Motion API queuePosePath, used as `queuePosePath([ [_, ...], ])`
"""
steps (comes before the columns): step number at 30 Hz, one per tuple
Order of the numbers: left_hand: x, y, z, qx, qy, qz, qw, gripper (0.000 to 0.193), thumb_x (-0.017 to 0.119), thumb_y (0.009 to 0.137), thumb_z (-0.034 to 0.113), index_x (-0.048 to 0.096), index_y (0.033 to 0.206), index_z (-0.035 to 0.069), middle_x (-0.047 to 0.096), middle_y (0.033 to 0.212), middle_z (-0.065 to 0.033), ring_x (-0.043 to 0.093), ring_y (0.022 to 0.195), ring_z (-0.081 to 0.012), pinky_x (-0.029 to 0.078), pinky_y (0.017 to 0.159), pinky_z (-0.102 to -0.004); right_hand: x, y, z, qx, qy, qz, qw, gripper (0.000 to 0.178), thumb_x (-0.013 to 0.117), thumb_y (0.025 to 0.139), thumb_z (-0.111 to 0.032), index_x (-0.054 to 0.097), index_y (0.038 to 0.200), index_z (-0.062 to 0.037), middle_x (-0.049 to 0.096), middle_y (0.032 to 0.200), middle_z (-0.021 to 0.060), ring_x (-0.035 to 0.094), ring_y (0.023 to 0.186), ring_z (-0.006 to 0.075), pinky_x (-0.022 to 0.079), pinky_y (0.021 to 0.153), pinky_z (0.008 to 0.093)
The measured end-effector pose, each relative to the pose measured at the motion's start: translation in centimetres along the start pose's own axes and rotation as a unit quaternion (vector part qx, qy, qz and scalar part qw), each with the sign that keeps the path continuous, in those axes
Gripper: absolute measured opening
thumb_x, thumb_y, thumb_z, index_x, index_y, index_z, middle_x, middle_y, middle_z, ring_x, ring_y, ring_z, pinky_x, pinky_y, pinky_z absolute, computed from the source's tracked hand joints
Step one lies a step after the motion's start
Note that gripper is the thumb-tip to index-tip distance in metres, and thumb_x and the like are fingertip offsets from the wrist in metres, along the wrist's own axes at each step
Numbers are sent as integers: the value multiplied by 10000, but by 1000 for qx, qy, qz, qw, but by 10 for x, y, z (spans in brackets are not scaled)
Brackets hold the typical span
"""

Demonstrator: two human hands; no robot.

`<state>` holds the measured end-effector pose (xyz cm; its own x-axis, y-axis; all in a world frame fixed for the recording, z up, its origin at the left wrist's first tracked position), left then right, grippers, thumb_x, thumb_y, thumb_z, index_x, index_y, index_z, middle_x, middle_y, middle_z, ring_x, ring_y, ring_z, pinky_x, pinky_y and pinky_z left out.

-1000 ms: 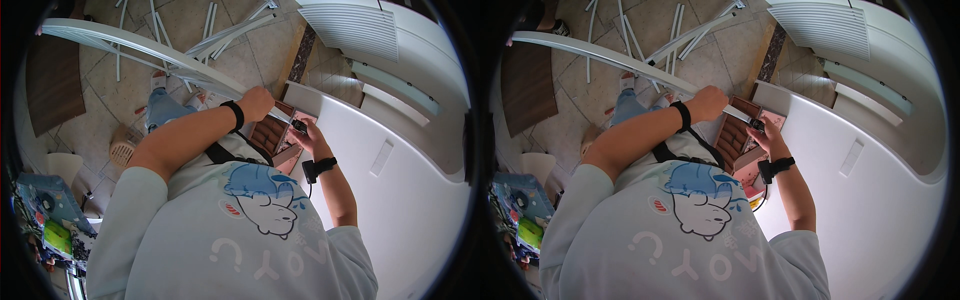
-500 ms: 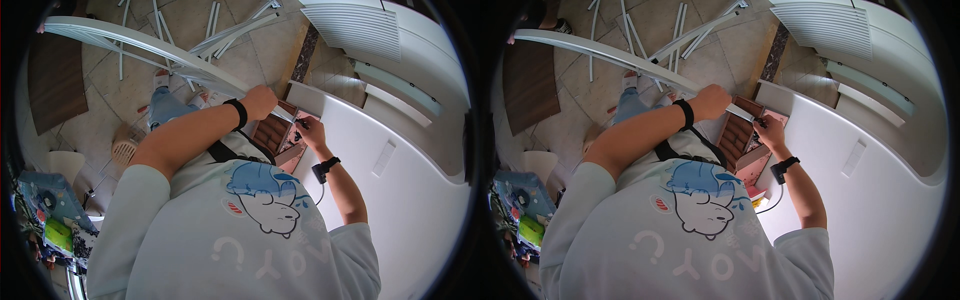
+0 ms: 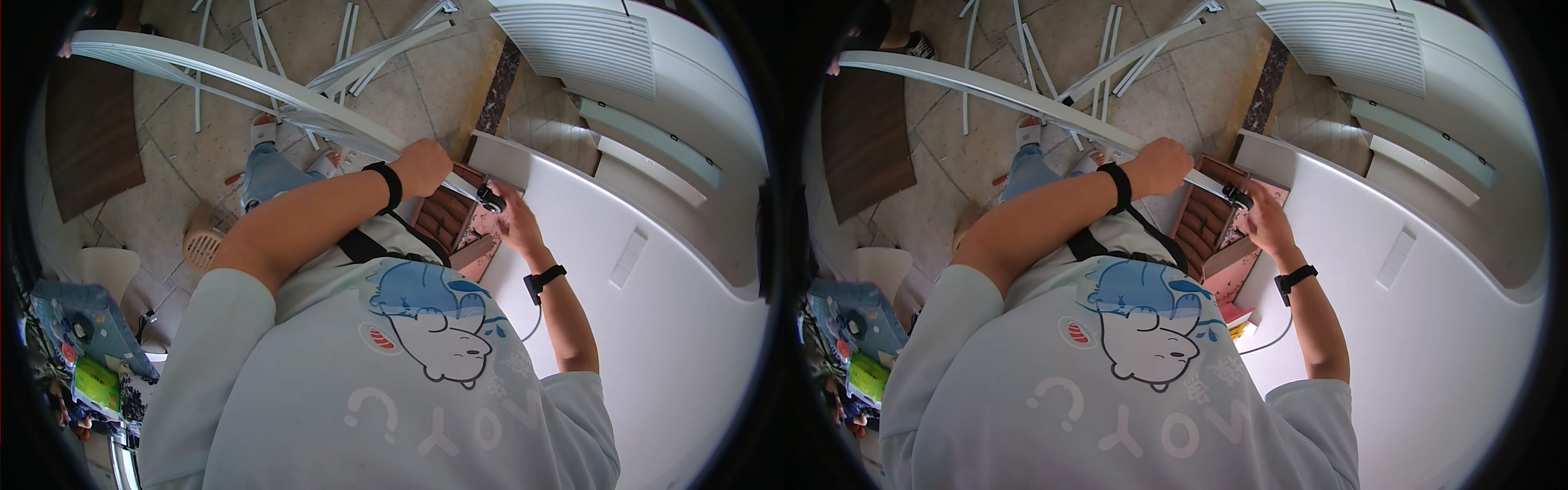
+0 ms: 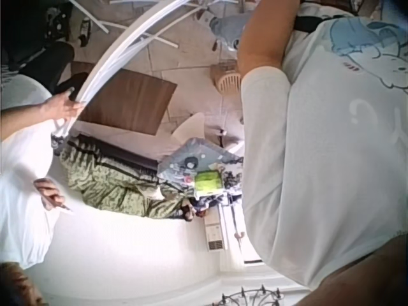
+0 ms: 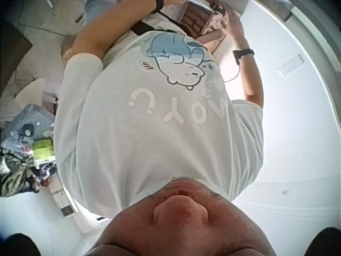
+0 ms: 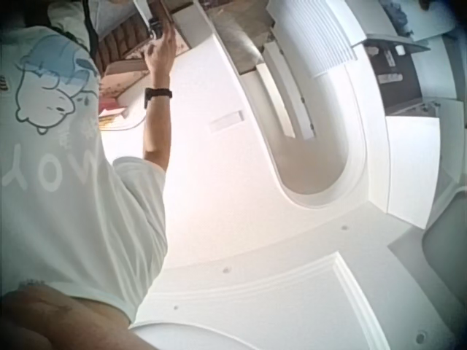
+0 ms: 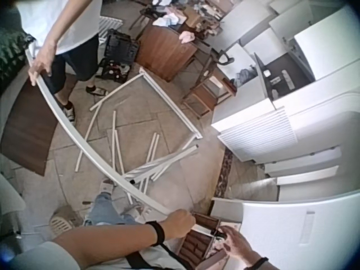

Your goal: Assembling a white metal frame, likely for a crib or similar piece of furniture, by connecting rails and attaching wooden panels.

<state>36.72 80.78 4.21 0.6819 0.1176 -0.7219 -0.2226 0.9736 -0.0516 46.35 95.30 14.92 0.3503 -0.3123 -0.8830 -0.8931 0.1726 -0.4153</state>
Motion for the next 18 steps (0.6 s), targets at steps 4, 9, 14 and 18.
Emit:
queuePosePath([
  [4, 3, 0, -2, -16, 0, -23, 1000, 248, 724, 813, 294, 712, 880, 55, 699, 871, -137, 680, 873, -303, 521, 775, -410, 20, 4, -8, -29, -20, -27, 999, 508, 781, 738, -104, 565, 1194, -53, 644, 1073, 168, 658, 944, 341, 539, 803, 398],
  [9, 1, -1, -1, -7, 1, 0, 1000, 241, 723, 810, 292, 709, 866, 57, 697, 880, -142, 678, 871, -304, 521, 773, -411, 21, 12, -6, 62, -42, 10, 997, 258, 752, 738, -86, 654, 970, -32, 673, 862, 136, 699, 748, 280, 551, 652, 360],
  [14, 4, 0, -2, -13, -4, -7, 1000, 240, 724, 808, 290, 710, 854, 55, 696, 872, -144, 678, 867, -309, 521, 773, -412, 43, -5, 33, 408, 275, 41, 870, 216, 745, 781, -108, 640, 852, 67, 653, 756, 122, 689, 604, 204, 586, 575, 296],
  [18, 3, 1, -2, -10, -4, -6, 1000, 243, 730, 801, 289, 710, 856, 53, 696, 849, -143, 679, 860, -313, 521, 772, -413, 54, -15, 43, 490, 407, 108, 763, 277, 750, 802, -136, 617, 827, 106, 641, 750, 141, 691, 595, 231, 625, 623, 278],
])
Point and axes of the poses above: each hand's wrist, its own y-axis towards the middle knuckle, its own x-axis out of the palm, z = x × y, the point moved 8 cm from there along y, towards the middle knuckle
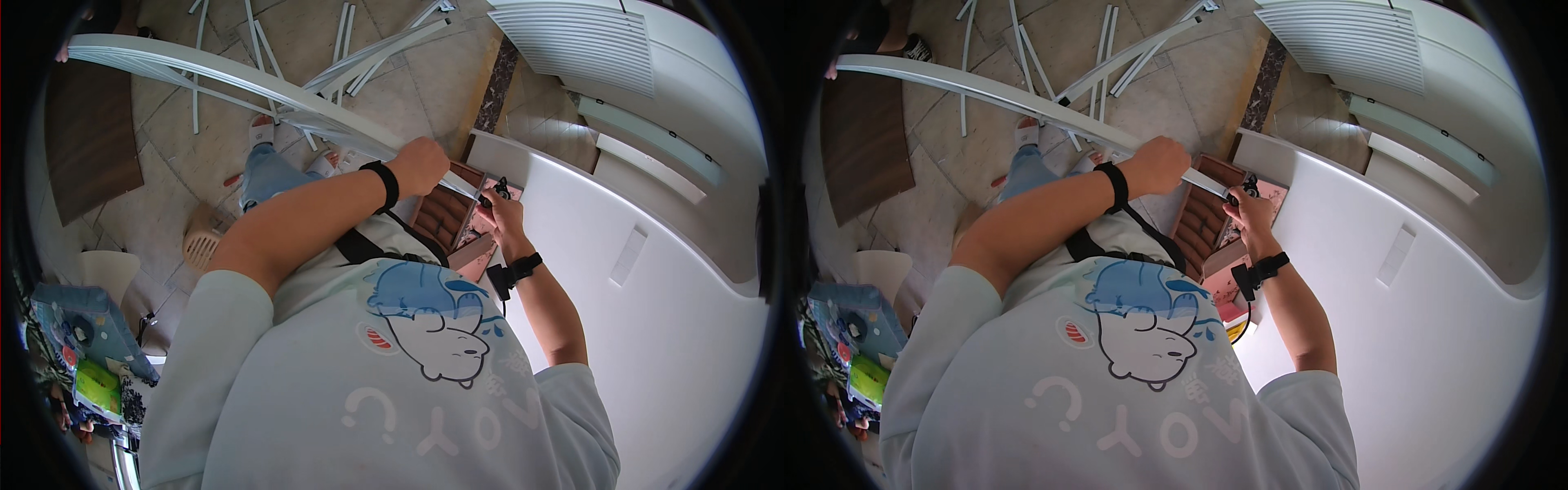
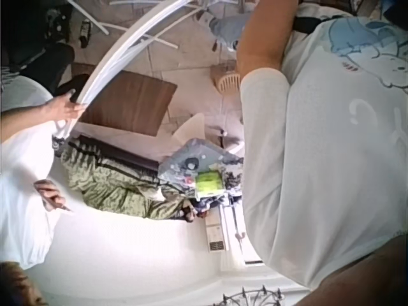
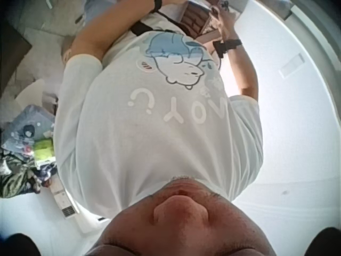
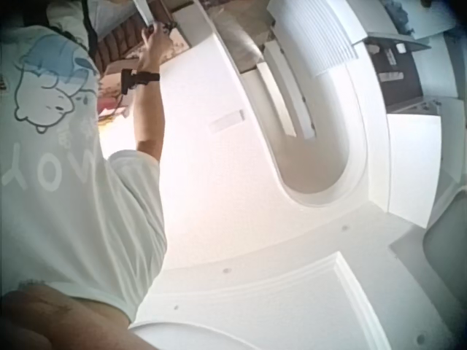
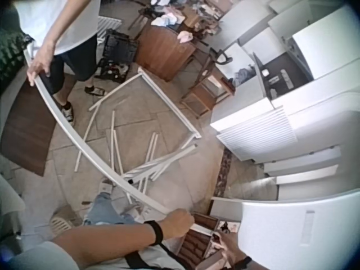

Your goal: Assembling a white metal frame, likely for a crib or similar piece of furniture, by connecting rails and attaching wooden panels.

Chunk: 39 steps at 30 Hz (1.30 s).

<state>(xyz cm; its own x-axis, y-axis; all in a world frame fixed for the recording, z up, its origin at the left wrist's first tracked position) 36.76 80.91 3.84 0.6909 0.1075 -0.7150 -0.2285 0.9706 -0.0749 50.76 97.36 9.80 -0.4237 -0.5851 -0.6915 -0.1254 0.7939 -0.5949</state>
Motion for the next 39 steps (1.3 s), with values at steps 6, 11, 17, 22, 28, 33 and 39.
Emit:
queuePosePath([
  [6, -2, -3, 1, 11, -15, 20, 1000, 234, 736, 793, 280, 723, 856, 55, 696, 852, -146, 679, 862, -315, 520, 771, -416, -14, -55, -66, -363, -413, 53, 834, 781, 784, 785, -241, 395, 1411, 19, 464, 1343, 261, 428, 1342, 330, 362, 1092, 517],
  [11, 1, -1, 1, 1, -4, 7, 1000, 230, 742, 787, 277, 723, 843, 54, 698, 849, -147, 680, 859, -317, 520, 768, -419, 30, -88, -66, -600, -608, -75, 515, 628, 778, 743, -209, 535, 1297, -40, 543, 1281, 94, 481, 1275, 295, 277, 1159, 515],
  [17, -5, -5, 0, 5, -18, 29, 999, 230, 748, 780, 272, 722, 840, 51, 700, 820, -145, 687, 839, -319, 524, 751, -417, 29, -31, -42, -462, -648, -99, 598, 327, 721, 829, -222, 590, 1042, -11, 657, 898, 129, 664, 873, 307, 553, 829, 392],
  [22, -3, -5, 3, 9, -2, 4, 1000, 245, 751, 777, 282, 724, 858, 53, 701, 825, -143, 687, 846, -317, 525, 751, -416, 32, -33, -45, -529, -597, -184, 574, 326, 661, 894, -293, 559, 919, 15, 640, 726, 169, 667, 682, 354, 554, 619, 425],
  [28, -5, -4, 2, 0, -8, -1, 1000, 253, 747, 783, 298, 727, 865, 60, 705, 855, -136, 688, 868, -305, 528, 773, -407, 37, -31, -45, -503, -606, -142, 600, 365, 616, 910, -340, 559, 815, 7, 617, 633, 217, 643, 624, 403, 542, 603, 459],
  [33, -3, -3, 1, -4, 4, -6, 1000, 249, 747, 781, 296, 724, 862, 62, 707, 876, -132, 686, 876, -300, 527, 778, -405, 30, -19, -45, -389, -574, -105, 713, 386, 638, 884, -347, 597, 755, 15, 635, 674, 256, 648, 694, 445, 533, 663, 504],
  [39, -2, -1, 3, 5, 17, -4, 1000, 252, 752, 778, 297, 720, 862, 62, 704, 864, -123, 683, 865, -290, 522, 774, -396, 27, -15, -45, -354, -539, -67, 762, 414, 638, 874, -374, 664, 759, 23, 634, 689, 278, 649, 724, 454, 538, 678, 486],
])
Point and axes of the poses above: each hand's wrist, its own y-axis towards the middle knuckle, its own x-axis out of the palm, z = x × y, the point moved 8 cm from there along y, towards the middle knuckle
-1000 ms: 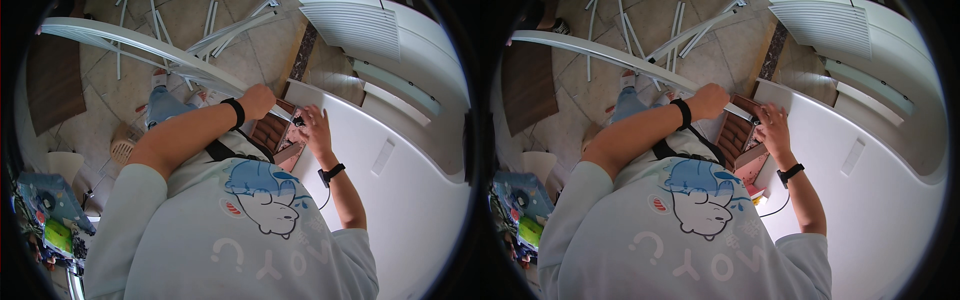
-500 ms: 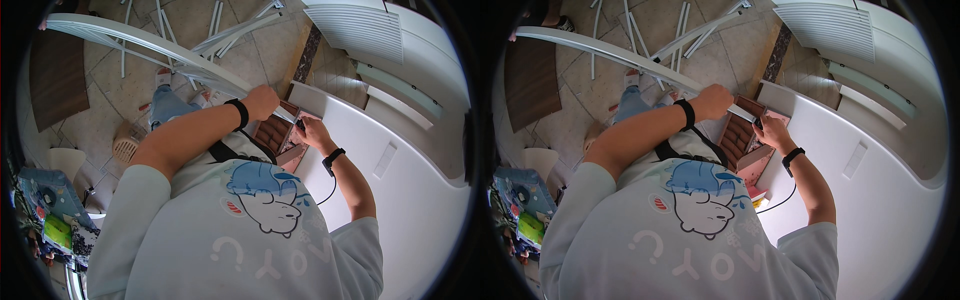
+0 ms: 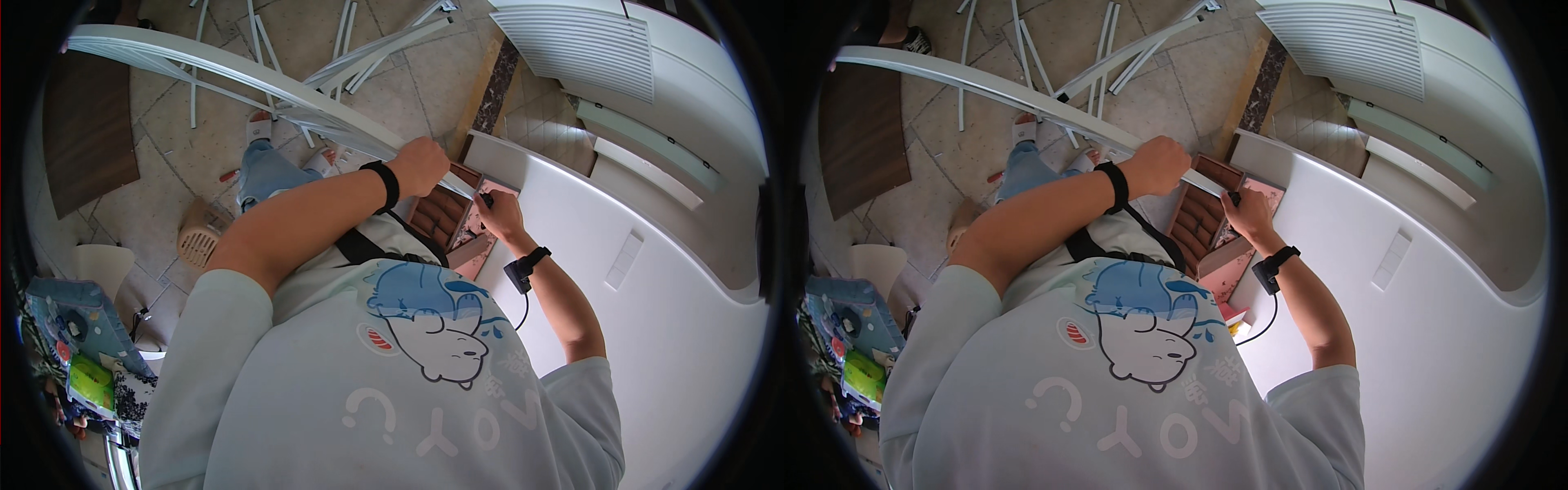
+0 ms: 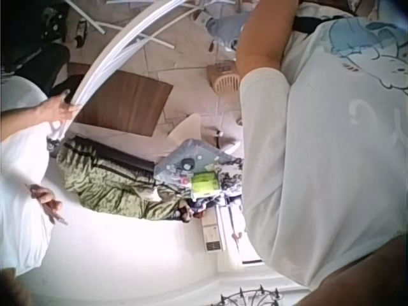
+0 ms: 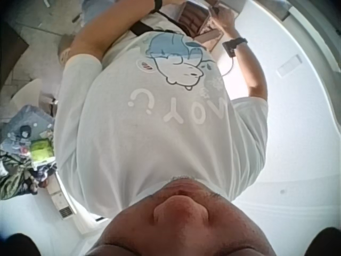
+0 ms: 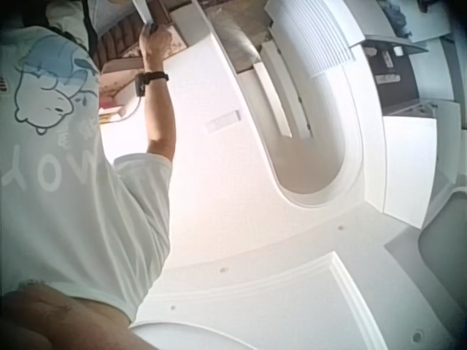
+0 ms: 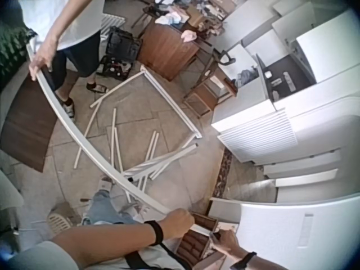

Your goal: Assembling a white metal frame, likely for a crib or similar piece of furniture, by connecting rails and attaching wooden panels.

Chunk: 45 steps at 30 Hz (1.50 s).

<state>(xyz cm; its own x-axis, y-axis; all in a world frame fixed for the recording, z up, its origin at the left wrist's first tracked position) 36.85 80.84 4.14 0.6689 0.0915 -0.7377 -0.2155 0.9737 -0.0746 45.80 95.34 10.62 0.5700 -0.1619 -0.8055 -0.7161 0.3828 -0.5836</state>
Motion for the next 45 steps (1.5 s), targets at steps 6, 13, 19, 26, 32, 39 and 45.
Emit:
queuePosePath([
  [6, 2, 1, 0, -4, 2, -3, 1000, 243, 753, 774, 284, 715, 860, 60, 701, 878, -135, 681, 863, -299, 521, 777, -400, 29, 3, 36, 158, 107, -129, 973, 555, 596, 908, -503, 669, 824, 41, 654, 632, 165, 694, 635, 297, 557, 638, 401],
  [13, 7, 0, -3, 1, -22, -3, 1000, 253, 748, 769, 281, 700, 874, 55, 691, 868, -145, 671, 874, -312, 515, 787, -409, 6, 8, 39, 89, 376, -44, 921, 264, 433, 1031, -94, 584, 1229, -7, 667, 1080, 131, 642, 1072, 227, 529, 880, 323],
  [19, 6, 0, 0, 6, 12, 2, 1000, 264, 740, 776, 296, 687, 886, 61, 685, 872, -133, 666, 872, -300, 509, 774, -411, -42, -21, -31, -322, -130, -9, 938, 641, 636, 757, 49, 551, 1351, -174, 600, 1236, 100, 610, 1086, 291, 522, 927, 354],
  [26, 3, -1, -2, -8, 8, 9, 1000, 259, 750, 767, 270, 681, 896, 56, 681, 870, -131, 664, 869, -303, 508, 781, -408, -11, -17, -39, -405, -223, -31, 886, 436, 769, 753, -281, 568, 1054, -38, 605, 942, 98, 664, 842, 255, 556, 741, 360],
  [32, 5, 1, -2, -7, -2, 7, 1000, 261, 748, 761, 253, 679, 907, 48, 684, 873, -142, 663, 872, -312, 510, 785, -410, -8, -13, -22, -345, -182, -1, 921, 406, 775, 754, -249, 539, 1019, -53, 604, 905, 127, 669, 724, 310, 572, 640, 382],
  [39, 4, 0, 0, 1, 7, -11, 1000, 260, 739, 763, 251, 678, 916, 50, 686, 898, -147, 663, 885, -307, 510, 787, -410, -10, -7, -19, -304, -87, 2, 949, 373, 781, 748, -235, 535, 962, -54, 606, 896, 137, 649, 761, 351, 548, 681, 419],
  [45, 5, 0, -1, 2, -6, 25, 1000, 246, 738, 743, 253, 682, 879, 56, 684, 865, -144, 667, 868, -309, 512, 778, -414, -10, -4, -11, -265, -32, 21, 963, 354, 769, 755, -244, 536, 930, -43, 616, 845, 145, 640, 755, 365, 534, 666, 437],
])
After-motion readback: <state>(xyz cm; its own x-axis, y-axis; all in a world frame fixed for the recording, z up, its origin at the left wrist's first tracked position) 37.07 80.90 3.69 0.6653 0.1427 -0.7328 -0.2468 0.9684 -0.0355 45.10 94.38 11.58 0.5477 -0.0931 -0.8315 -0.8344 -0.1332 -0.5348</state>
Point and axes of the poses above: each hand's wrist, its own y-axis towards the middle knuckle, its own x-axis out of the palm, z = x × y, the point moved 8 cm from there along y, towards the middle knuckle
